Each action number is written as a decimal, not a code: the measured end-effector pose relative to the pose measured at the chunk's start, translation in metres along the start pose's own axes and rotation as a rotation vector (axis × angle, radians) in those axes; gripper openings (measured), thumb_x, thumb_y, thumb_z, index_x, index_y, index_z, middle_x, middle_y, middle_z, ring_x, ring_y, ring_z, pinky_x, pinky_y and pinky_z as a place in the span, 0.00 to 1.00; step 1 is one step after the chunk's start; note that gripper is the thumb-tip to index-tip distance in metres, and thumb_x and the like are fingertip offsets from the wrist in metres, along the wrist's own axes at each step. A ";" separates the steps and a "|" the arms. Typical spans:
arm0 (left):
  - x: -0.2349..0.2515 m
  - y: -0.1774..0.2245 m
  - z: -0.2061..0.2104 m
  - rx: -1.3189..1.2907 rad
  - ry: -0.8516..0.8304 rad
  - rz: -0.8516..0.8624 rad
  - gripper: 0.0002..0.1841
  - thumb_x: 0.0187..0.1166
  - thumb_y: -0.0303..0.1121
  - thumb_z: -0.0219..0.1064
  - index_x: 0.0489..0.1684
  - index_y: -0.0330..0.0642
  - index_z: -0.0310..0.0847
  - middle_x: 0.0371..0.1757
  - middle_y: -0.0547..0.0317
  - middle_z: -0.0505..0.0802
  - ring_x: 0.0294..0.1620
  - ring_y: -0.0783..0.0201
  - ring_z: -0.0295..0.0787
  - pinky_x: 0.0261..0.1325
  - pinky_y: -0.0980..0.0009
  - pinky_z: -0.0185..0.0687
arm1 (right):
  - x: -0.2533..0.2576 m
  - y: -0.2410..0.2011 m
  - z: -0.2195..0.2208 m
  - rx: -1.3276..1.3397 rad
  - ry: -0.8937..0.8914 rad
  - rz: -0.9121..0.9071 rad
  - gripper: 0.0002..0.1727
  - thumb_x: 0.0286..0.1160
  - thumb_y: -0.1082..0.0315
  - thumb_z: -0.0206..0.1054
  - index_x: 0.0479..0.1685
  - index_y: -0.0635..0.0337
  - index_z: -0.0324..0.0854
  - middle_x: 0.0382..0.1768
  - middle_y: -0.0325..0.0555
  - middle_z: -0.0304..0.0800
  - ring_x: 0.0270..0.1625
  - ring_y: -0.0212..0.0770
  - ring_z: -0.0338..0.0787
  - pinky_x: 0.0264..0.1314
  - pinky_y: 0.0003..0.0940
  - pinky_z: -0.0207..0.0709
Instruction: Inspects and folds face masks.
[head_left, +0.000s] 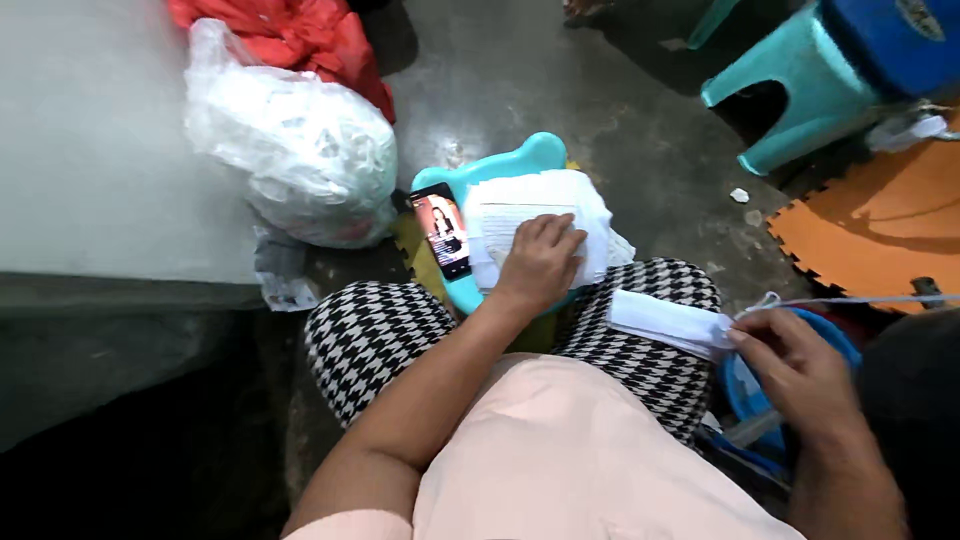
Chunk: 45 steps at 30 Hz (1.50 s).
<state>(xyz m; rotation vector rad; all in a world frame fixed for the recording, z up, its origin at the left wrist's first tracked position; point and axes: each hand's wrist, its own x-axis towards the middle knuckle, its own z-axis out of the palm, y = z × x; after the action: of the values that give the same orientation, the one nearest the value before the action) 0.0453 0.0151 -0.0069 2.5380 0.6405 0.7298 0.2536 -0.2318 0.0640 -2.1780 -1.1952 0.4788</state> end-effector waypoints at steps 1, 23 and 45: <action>0.000 0.000 0.000 -0.007 -0.009 -0.005 0.14 0.78 0.35 0.70 0.58 0.44 0.91 0.68 0.45 0.89 0.72 0.43 0.82 0.77 0.46 0.73 | 0.001 -0.001 -0.004 0.046 0.016 -0.010 0.16 0.77 0.62 0.61 0.44 0.69 0.83 0.41 0.50 0.85 0.41 0.33 0.85 0.44 0.30 0.82; 0.021 -0.005 -0.049 -1.469 -0.038 -0.349 0.11 0.82 0.25 0.62 0.56 0.29 0.79 0.43 0.58 0.87 0.43 0.74 0.84 0.52 0.74 0.83 | 0.118 -0.140 0.075 0.365 -0.268 -0.417 0.09 0.81 0.66 0.60 0.54 0.49 0.81 0.44 0.23 0.88 0.43 0.16 0.86 0.47 0.15 0.83; 0.021 -0.019 -0.030 -1.357 -0.106 -0.622 0.06 0.86 0.24 0.60 0.52 0.34 0.80 0.38 0.56 0.87 0.34 0.71 0.81 0.40 0.73 0.79 | 0.158 -0.106 0.097 0.292 -0.336 -0.268 0.09 0.69 0.66 0.71 0.45 0.56 0.82 0.40 0.35 0.84 0.37 0.24 0.85 0.41 0.21 0.82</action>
<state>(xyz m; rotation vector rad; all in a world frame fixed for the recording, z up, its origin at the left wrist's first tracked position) 0.0379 0.0500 0.0149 1.0426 0.5463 0.4950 0.2151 -0.0219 0.0562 -1.7029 -1.4658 0.8662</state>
